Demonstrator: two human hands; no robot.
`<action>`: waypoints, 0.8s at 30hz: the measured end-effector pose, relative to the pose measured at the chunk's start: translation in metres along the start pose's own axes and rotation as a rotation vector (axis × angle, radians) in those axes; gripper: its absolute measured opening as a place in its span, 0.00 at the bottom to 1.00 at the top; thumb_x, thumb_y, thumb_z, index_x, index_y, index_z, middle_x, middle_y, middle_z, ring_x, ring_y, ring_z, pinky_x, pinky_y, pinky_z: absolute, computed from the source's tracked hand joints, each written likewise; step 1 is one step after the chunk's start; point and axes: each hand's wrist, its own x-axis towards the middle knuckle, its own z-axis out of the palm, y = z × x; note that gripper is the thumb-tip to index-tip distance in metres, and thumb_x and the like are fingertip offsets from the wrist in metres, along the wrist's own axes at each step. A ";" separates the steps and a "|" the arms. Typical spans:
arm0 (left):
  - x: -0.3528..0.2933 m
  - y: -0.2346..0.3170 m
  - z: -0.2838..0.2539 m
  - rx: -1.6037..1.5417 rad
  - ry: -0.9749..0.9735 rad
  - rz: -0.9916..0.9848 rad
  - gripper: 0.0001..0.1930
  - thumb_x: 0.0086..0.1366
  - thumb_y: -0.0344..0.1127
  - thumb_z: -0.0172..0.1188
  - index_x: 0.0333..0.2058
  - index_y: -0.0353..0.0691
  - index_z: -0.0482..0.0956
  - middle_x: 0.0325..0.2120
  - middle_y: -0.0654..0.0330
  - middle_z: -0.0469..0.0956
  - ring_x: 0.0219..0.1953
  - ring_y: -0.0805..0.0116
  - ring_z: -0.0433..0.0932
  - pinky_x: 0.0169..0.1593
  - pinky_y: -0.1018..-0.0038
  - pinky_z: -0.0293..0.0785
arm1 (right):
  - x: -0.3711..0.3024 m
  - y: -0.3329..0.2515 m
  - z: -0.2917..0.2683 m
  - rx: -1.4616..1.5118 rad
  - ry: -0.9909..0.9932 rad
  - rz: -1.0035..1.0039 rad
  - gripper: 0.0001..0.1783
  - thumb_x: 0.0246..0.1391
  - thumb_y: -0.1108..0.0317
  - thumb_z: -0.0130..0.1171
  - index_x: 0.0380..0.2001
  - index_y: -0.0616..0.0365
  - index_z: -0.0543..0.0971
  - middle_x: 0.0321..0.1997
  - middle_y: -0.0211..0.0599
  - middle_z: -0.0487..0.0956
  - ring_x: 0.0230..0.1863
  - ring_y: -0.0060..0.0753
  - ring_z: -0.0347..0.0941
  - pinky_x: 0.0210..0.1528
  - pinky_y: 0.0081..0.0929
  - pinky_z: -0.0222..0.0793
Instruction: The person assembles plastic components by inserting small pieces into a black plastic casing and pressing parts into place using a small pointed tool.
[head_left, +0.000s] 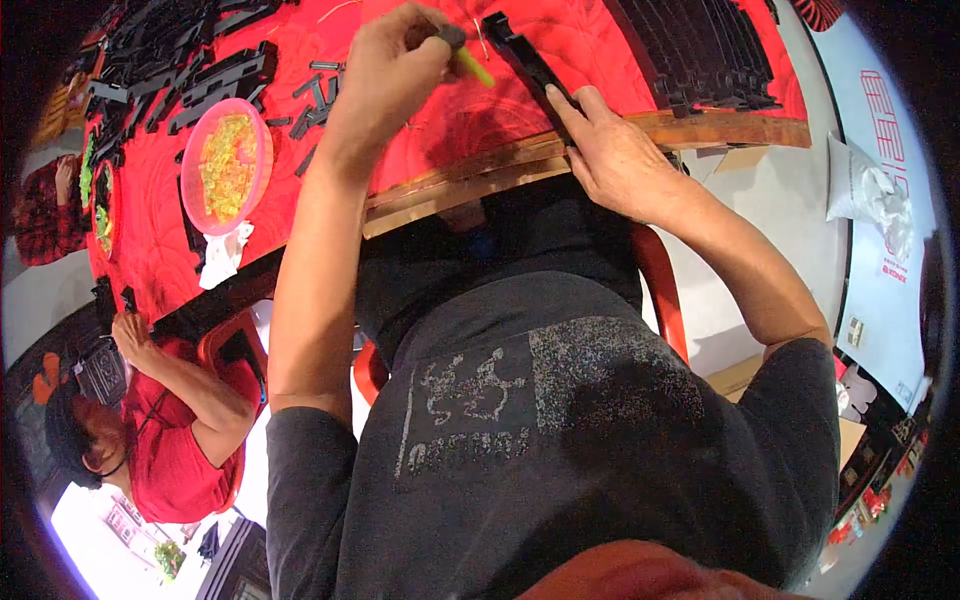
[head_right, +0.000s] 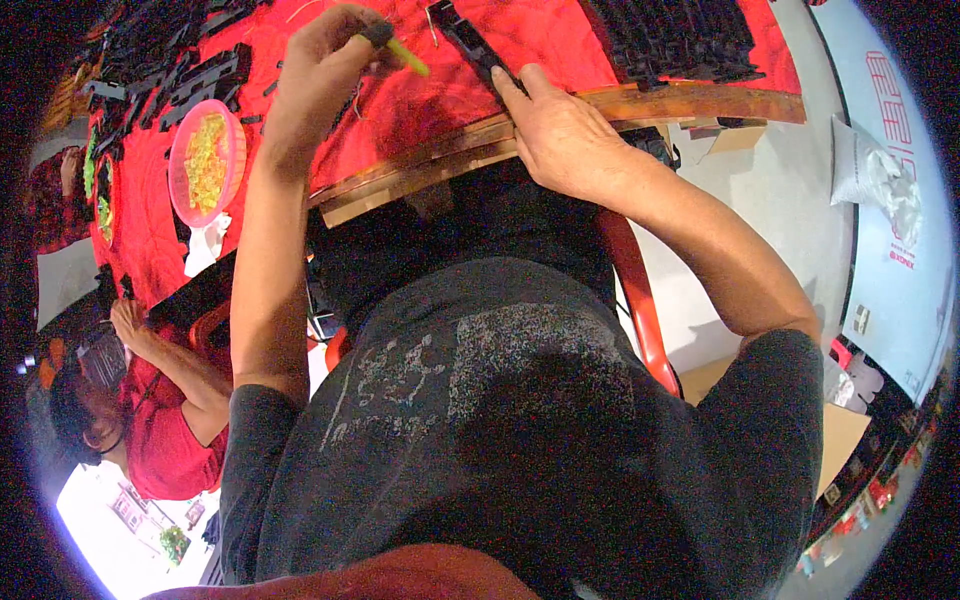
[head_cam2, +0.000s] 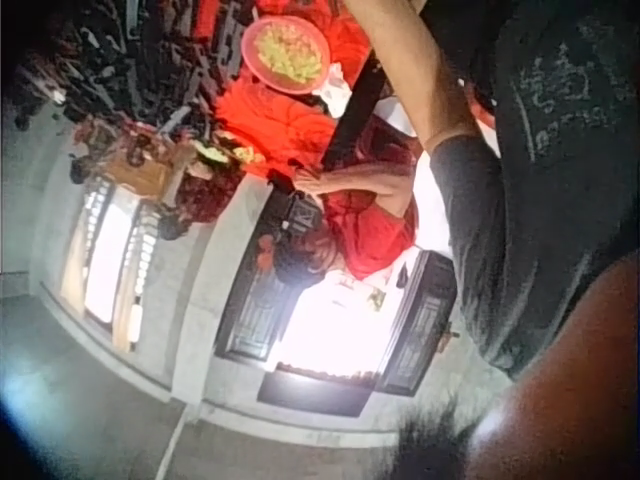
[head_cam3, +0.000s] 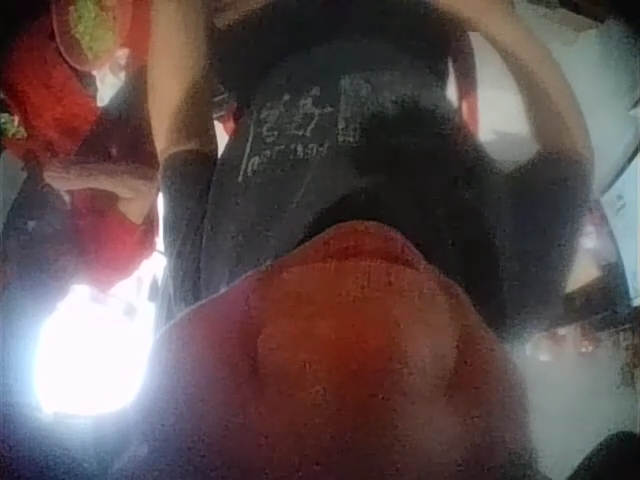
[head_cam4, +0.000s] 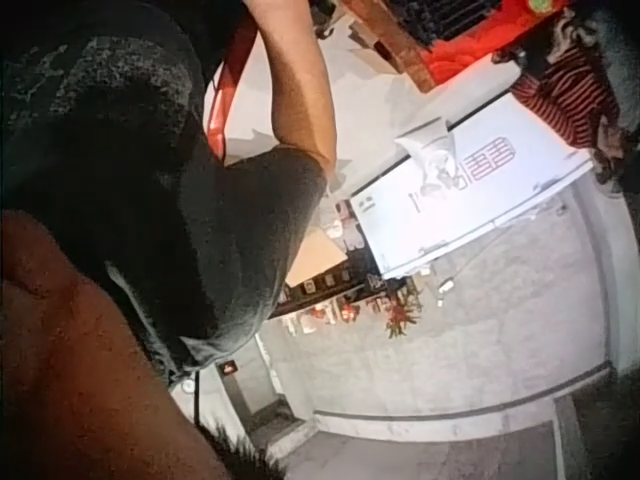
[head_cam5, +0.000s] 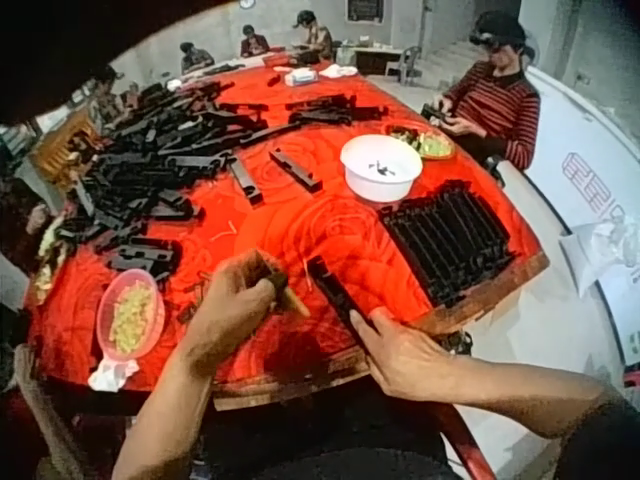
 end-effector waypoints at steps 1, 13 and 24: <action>0.001 0.004 0.008 0.001 -0.001 -0.002 0.13 0.61 0.32 0.61 0.41 0.28 0.80 0.29 0.52 0.83 0.31 0.63 0.83 0.38 0.68 0.79 | 0.000 -0.001 0.000 0.002 0.000 0.001 0.32 0.59 0.73 0.50 0.67 0.70 0.61 0.50 0.60 0.68 0.43 0.67 0.76 0.47 0.56 0.74; 0.012 0.011 0.054 0.280 0.025 0.237 0.03 0.67 0.20 0.55 0.38 0.29 0.74 0.25 0.55 0.79 0.31 0.71 0.81 0.37 0.73 0.76 | 0.000 0.004 0.003 0.009 0.035 -0.051 0.32 0.60 0.71 0.52 0.67 0.69 0.61 0.47 0.60 0.69 0.40 0.67 0.76 0.44 0.54 0.76; 0.017 -0.007 0.058 0.206 0.056 0.252 0.05 0.66 0.20 0.55 0.39 0.32 0.75 0.26 0.56 0.81 0.31 0.71 0.81 0.35 0.72 0.76 | 0.002 0.001 -0.001 0.035 0.052 -0.056 0.30 0.61 0.69 0.52 0.65 0.70 0.63 0.46 0.58 0.69 0.40 0.66 0.76 0.43 0.53 0.76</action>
